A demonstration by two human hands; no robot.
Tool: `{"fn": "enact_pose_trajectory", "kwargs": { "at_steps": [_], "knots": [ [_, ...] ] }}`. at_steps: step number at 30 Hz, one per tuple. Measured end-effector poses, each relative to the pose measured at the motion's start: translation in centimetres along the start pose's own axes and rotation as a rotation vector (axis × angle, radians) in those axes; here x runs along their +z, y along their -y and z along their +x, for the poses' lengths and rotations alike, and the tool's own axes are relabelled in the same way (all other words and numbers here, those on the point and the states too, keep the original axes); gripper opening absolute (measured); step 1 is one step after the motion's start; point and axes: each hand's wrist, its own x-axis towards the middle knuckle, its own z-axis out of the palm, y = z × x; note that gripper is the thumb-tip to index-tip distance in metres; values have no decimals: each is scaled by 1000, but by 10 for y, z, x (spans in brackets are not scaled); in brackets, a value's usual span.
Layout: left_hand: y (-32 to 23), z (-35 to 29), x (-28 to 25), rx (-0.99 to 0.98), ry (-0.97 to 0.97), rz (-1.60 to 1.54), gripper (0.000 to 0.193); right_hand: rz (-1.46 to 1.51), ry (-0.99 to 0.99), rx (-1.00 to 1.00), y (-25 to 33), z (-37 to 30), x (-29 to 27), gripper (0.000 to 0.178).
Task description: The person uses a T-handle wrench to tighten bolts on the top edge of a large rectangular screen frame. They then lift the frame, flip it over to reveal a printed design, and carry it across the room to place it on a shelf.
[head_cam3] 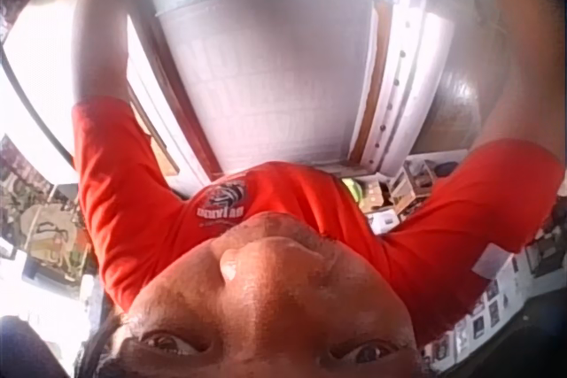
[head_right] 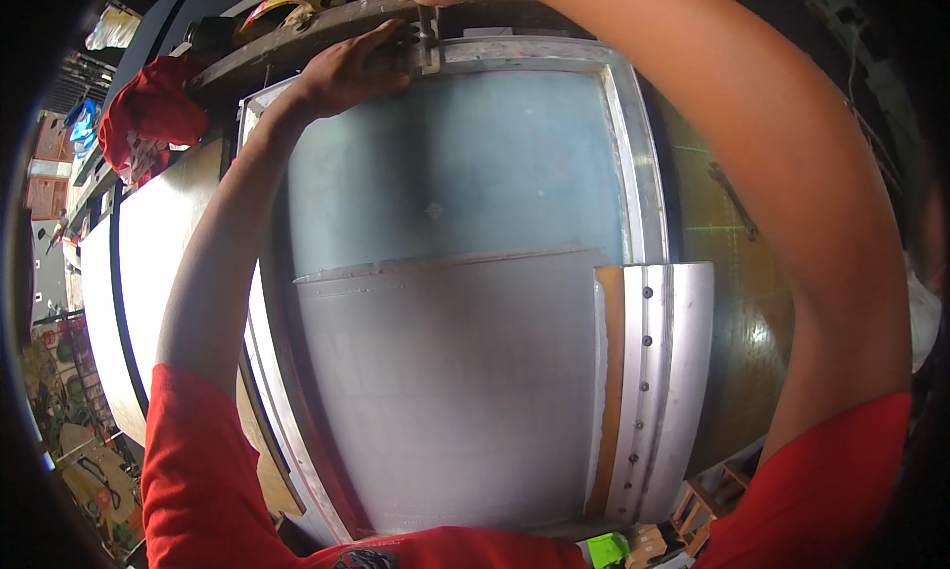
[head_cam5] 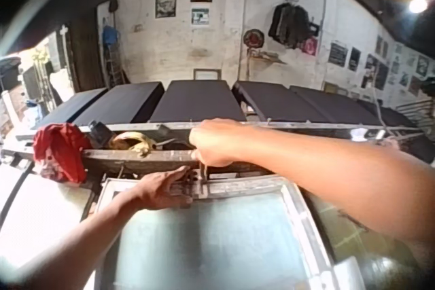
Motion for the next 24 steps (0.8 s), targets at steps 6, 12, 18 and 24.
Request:
{"fn": "enact_pose_trajectory", "kwargs": {
  "at_steps": [6, 12, 18, 24],
  "knots": [
    [6, -13, -4, -43, -18, 16, 90, 94, -32, 218, 26, 17, -2, 30],
    [-5, 0, 0, -11, -33, 11, 89, 118, -414, 182, -30, -11, -34, 27],
    [-5, 4, 3, 41, -48, -14, 89, 40, -251, -237, -41, -22, -19, 18],
    [7, -6, -1, 20, -26, 4, 90, 14, -207, -404, -23, -11, -2, 14]
  ]
}}
